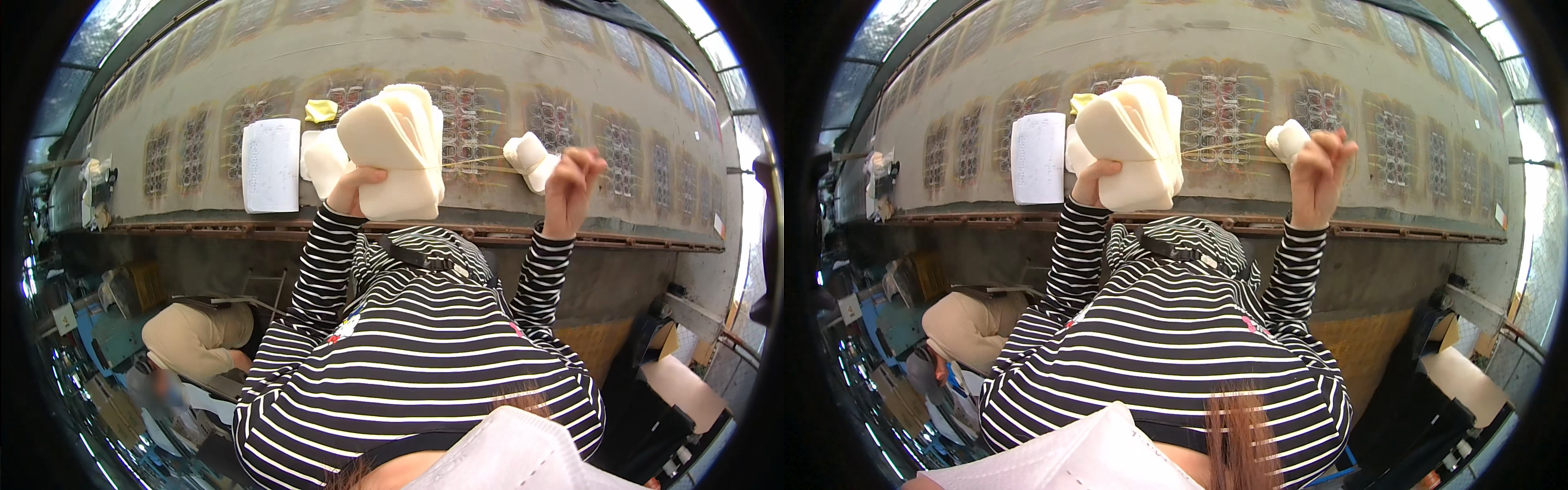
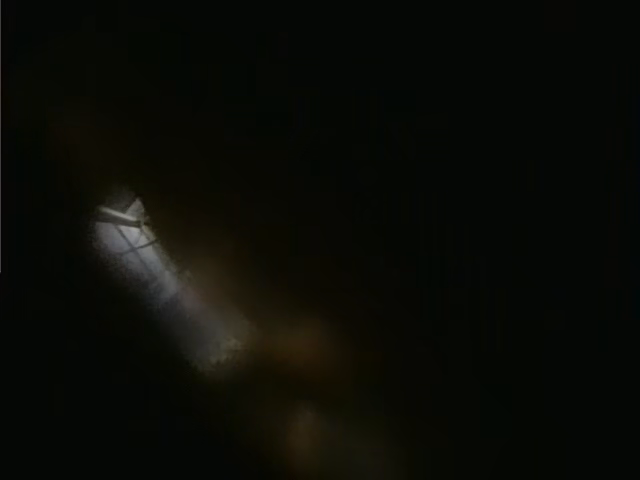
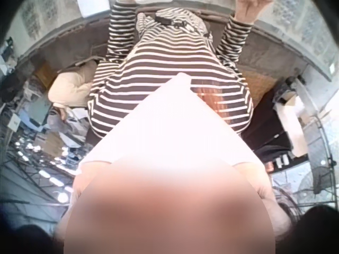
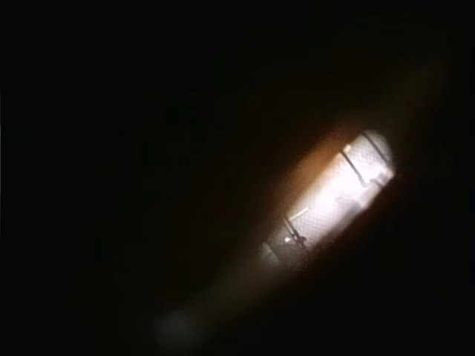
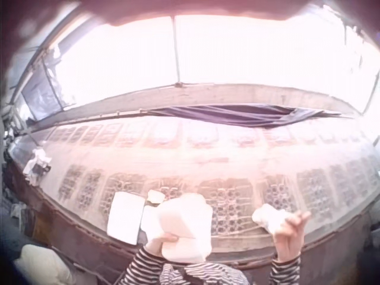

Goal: The person folds a stack of white fabric items on a workbench, separating them into smaller bundles and placing them on the table. The person then picks up a yellow cloth and wipes the workbench surface.

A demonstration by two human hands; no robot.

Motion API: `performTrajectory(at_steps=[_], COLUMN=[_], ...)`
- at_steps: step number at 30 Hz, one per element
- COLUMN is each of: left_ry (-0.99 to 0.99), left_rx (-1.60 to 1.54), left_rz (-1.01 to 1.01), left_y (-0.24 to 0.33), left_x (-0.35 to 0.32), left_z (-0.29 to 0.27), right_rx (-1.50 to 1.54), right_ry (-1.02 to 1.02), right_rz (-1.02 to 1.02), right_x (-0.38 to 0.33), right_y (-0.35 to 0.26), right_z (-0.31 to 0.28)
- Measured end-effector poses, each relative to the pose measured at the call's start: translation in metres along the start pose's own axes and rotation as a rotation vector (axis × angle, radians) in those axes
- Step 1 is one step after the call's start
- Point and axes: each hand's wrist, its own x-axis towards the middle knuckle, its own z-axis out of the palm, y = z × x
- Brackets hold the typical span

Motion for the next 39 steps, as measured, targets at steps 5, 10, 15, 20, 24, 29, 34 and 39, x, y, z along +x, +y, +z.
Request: performTrajectory(at_steps=[5,10,15,20,24,29,34,39], left_ry=[-0.135,-0.134,-0.183,-0.296,-0.352,-0.724,0.047,-0.116], left_rx=[0.058,0.036,0.354,0.83,1.134,1.81,0.807,0.655], left_rz=[0.015,0.036,-0.283,-0.525,-0.434,0.033,-0.272,-0.054], left_y=[-0.008,-0.013,0.007,0.006,-0.013,-0.053,-0.049,-0.083], left_x=[0.005,0.003,-0.001,0.011,0.027,0.051,0.058,0.049], left_z=[0.014,0.0,-0.012,0.015,0.018,-0.012,-0.007,0.003], right_rx=[-0.911,-1.392,-1.345,-1.54,-1.955,-2.487,-1.942,-1.729], right_ry=[0.22,0.044,0.003,-0.143,-0.463,-0.849,-0.131,0.543], right_rz=[-0.367,0.094,0.494,0.673,0.758,0.599,0.214,-0.182], right_x=[0.028,0.024,0.017,0.022,0.027,0.014,-0.042,-0.051], right_y=[0.017,0.066,0.086,0.081,0.083,0.077,0.056,0.055], right_z=[-0.049,-0.074,-0.051,-0.035,-0.02,-0.034,-0.055,-0.086])
